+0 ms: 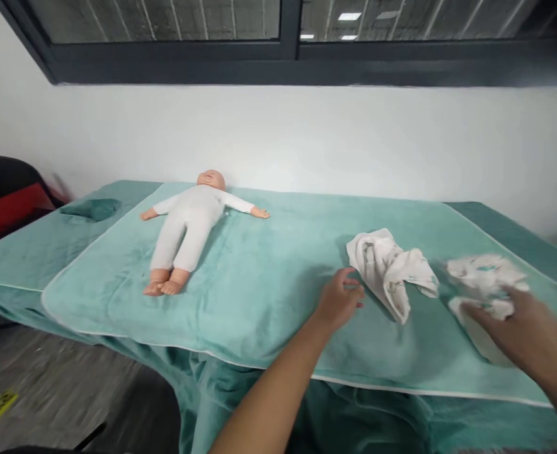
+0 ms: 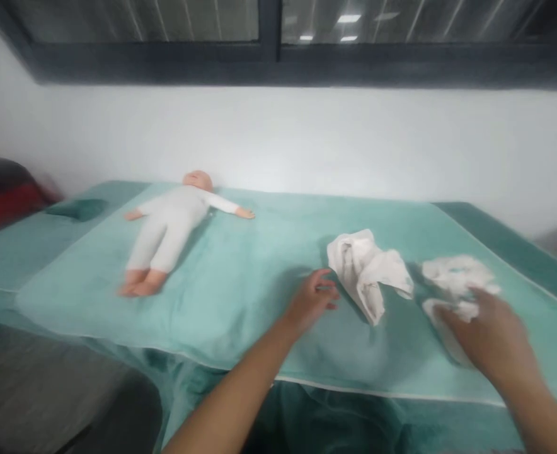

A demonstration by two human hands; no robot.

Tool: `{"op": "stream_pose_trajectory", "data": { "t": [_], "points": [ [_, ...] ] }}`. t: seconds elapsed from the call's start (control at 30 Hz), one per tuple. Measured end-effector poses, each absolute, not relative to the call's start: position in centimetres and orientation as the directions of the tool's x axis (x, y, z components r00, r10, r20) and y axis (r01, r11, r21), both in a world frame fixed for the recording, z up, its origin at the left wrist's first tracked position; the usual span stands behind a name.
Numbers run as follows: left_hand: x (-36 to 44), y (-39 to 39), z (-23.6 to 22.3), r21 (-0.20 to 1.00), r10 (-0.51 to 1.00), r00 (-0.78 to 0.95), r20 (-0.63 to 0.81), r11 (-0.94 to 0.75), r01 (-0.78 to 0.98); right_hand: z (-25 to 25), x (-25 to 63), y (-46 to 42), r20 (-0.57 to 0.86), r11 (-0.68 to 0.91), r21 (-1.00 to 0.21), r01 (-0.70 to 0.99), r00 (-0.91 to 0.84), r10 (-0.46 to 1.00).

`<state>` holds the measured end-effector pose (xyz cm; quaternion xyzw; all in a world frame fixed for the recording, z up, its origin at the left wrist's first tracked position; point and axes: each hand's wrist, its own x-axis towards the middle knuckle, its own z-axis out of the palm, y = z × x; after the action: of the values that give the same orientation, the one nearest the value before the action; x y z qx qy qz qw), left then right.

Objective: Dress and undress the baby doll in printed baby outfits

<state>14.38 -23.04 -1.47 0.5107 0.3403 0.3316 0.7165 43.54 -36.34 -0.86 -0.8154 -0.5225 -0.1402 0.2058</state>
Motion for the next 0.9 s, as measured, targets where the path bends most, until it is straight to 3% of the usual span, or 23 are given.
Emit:
{"op": "stream_pose_trajectory", "data": {
  "t": [0.07, 0.13, 0.2, 0.3, 0.43, 0.5, 0.6, 0.67, 0.73, 0.83, 0.9],
  "points": [
    [16.7, -22.6, -1.3, 0.929, 0.804, 0.558, -0.205, 0.339, -0.147, -3.6, 44.5, -35.9, 0.435, -0.351, -0.201, 0.915, 0.404, 0.805],
    [18.7, -21.9, -1.1, 0.916, 0.818, 0.519, -0.248, 0.373, -0.15, -4.5, 43.1, -35.3, 0.566, -0.318, -0.174, 0.932, 0.359, 0.742],
    [20.0, -21.1, -0.7, 0.934, 0.859, 0.445, -0.252, 0.337, -0.121, -3.7, 40.2, -34.6, 0.655, -0.269, -0.169, 0.948, 0.312, 0.688],
    [19.3, -19.8, 0.6, 0.977, 0.932, 0.331, -0.151, 0.192, -0.095, -1.3, 35.9, -33.0, 0.681, -0.05, -0.221, 0.974, 0.191, 0.707],
    [14.1, -18.3, 4.4, 0.959, 0.98, 0.171, 0.099, -0.048, -0.279, 0.1, 32.0, -30.0, 0.623, 0.15, -0.353, 0.924, 0.112, 0.774],
    [10.9, -17.6, 6.8, 0.907, 0.981, 0.112, 0.156, -0.097, -0.409, 0.1, 29.8, -28.6, 0.559, 0.21, -0.377, 0.902, 0.041, 0.828],
    [5.9, -17.3, 9.5, 0.876, 0.981, -0.056, 0.186, -0.192, -0.442, 0.1, 25.9, -27.3, 0.366, 0.302, -0.344, 0.889, -0.17, 0.915],
    [2.5, -18.3, 9.8, 0.887, 0.959, -0.225, 0.171, -0.249, -0.388, 0.2, 23.8, -27.1, 0.302, 0.28, -0.305, 0.91, -0.187, 0.935],
    [-0.8, -20.3, 8.7, 0.916, 0.898, -0.417, 0.143, -0.28, -0.287, 0.4, 22.9, -27.3, 0.287, 0.162, -0.317, 0.935, -0.068, 0.955],
    [-4.7, -24.4, 5.5, 0.985, 0.807, -0.582, 0.102, -0.164, -0.054, 0.7, 23.5, -28.4, 0.145, -0.045, -0.368, 0.929, 0.105, 0.984],
    [-6.1, -26.2, 3.4, 0.984, 0.739, -0.654, 0.163, -0.072, 0.164, 1.0, 24.5, -29.5, 0.018, -0.119, -0.37, 0.921, 0.135, 0.991]
  ]
}}
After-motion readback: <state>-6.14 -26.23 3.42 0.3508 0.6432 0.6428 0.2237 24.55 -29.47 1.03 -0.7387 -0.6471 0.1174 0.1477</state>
